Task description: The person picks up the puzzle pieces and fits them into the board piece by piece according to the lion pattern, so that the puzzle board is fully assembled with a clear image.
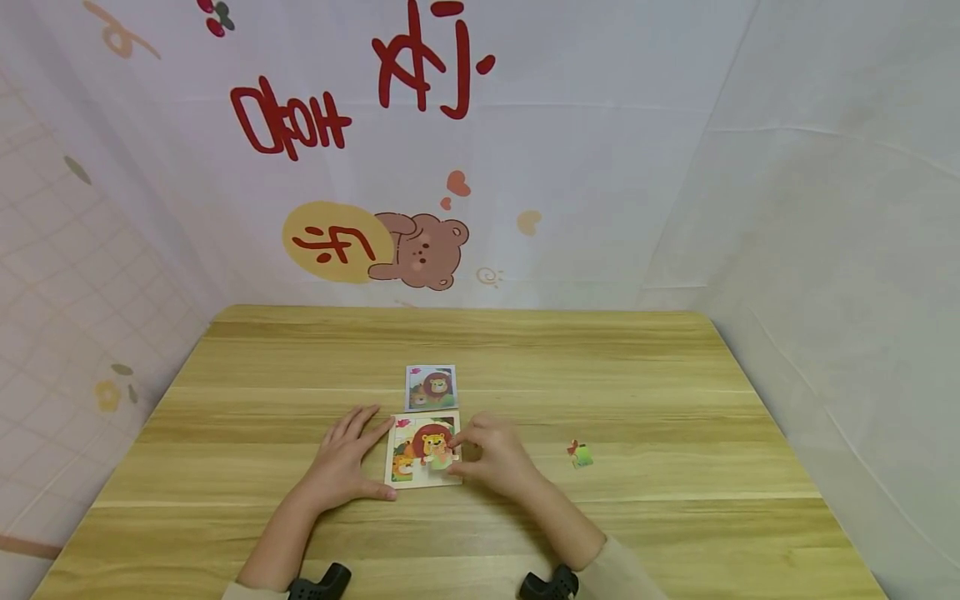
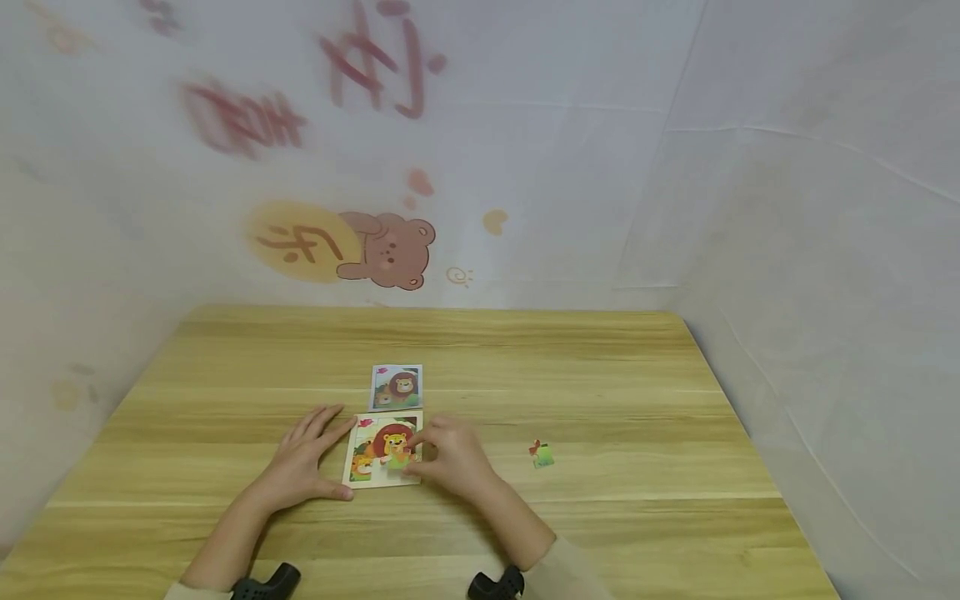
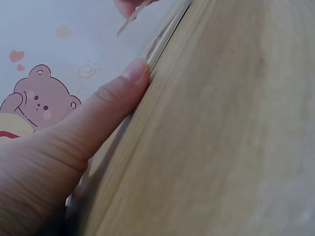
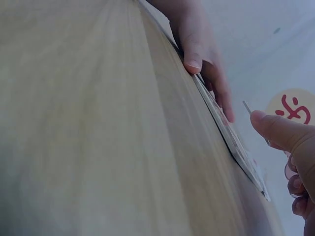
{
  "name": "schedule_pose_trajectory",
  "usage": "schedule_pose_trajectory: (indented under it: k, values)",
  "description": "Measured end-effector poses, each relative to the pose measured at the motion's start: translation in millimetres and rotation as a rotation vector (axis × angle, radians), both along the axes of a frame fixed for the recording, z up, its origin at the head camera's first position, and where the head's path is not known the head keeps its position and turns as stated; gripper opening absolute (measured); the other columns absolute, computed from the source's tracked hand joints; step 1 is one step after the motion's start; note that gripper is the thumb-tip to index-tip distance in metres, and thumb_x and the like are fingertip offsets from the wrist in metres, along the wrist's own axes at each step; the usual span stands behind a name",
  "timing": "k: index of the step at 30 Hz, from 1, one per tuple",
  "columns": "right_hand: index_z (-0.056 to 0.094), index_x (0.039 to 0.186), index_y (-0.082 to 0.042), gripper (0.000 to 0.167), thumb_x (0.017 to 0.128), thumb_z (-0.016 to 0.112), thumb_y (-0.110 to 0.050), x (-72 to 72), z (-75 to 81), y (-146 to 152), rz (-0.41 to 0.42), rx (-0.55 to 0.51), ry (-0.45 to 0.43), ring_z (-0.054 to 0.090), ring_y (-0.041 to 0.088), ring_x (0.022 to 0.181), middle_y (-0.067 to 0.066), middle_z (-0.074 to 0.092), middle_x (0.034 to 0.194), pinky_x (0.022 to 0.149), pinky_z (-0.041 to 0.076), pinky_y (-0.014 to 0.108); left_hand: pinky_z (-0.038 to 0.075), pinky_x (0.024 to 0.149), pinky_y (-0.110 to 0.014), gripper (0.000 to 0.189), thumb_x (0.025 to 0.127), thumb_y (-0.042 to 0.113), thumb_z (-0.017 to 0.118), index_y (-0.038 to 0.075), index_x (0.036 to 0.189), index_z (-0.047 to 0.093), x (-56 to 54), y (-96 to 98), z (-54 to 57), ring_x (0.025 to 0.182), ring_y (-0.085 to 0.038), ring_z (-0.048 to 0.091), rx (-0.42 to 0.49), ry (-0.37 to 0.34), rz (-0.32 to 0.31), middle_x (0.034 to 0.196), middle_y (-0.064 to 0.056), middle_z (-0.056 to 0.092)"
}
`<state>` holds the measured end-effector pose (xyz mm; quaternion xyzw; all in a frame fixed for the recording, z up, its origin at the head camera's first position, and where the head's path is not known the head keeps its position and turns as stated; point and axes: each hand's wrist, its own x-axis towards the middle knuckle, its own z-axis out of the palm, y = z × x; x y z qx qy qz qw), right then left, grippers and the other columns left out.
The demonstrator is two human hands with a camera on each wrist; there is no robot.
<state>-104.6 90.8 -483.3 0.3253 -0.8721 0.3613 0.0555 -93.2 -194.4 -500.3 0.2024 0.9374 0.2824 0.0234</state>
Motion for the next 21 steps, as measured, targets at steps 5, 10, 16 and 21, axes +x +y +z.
schedule_pose_trajectory:
  k: [5,10,16,21]
  values:
    - [0.074,0.093,-0.016,0.030,0.071,0.085,-0.034,0.9,-2.4,-9,0.025,0.009,-0.020,0.042,0.007,0.068,-0.004,0.056,0.077,0.059,0.034,0.017,0.011,0.103,-0.065,0.117,0.052,0.073,0.076,0.013,0.146,0.042,-0.8,0.1,0.7,0.140,-0.040,0.011,-0.014,-0.006,0.000,0.154,-0.015,0.023]
    - [0.075,0.091,-0.017,0.031,0.070,0.085,-0.037,-0.2,-6.4,-15,0.042,0.035,0.008,0.042,0.005,0.067,-0.006,0.058,0.080,0.060,0.035,0.016,0.012,0.103,-0.065,0.117,0.052,0.074,0.076,0.012,0.146,0.042,-1.1,-0.6,0.0,0.140,-0.040,0.011,-0.020,0.000,-0.002,0.154,-0.015,0.023]
    - [0.075,0.089,-0.018,0.031,0.069,0.085,-0.038,-1.8,-7.9,-19,0.058,0.054,0.037,0.040,0.003,0.065,-0.007,0.059,0.081,0.062,0.034,0.017,0.012,0.103,-0.065,0.116,0.053,0.073,0.076,0.012,0.146,0.043,-0.4,-0.6,-0.4,0.140,-0.041,0.012,-0.010,0.015,-0.005,0.154,-0.016,0.024]
    - [0.075,0.088,-0.017,0.032,0.067,0.086,-0.038,-3.2,-9.5,-21,0.073,0.061,0.050,0.042,0.002,0.067,-0.008,0.060,0.082,0.063,0.035,0.016,0.014,0.102,-0.065,0.115,0.053,0.072,0.076,0.011,0.145,0.044,0.2,-0.2,-0.9,0.139,-0.042,0.014,-0.002,0.026,-0.003,0.153,-0.017,0.026]
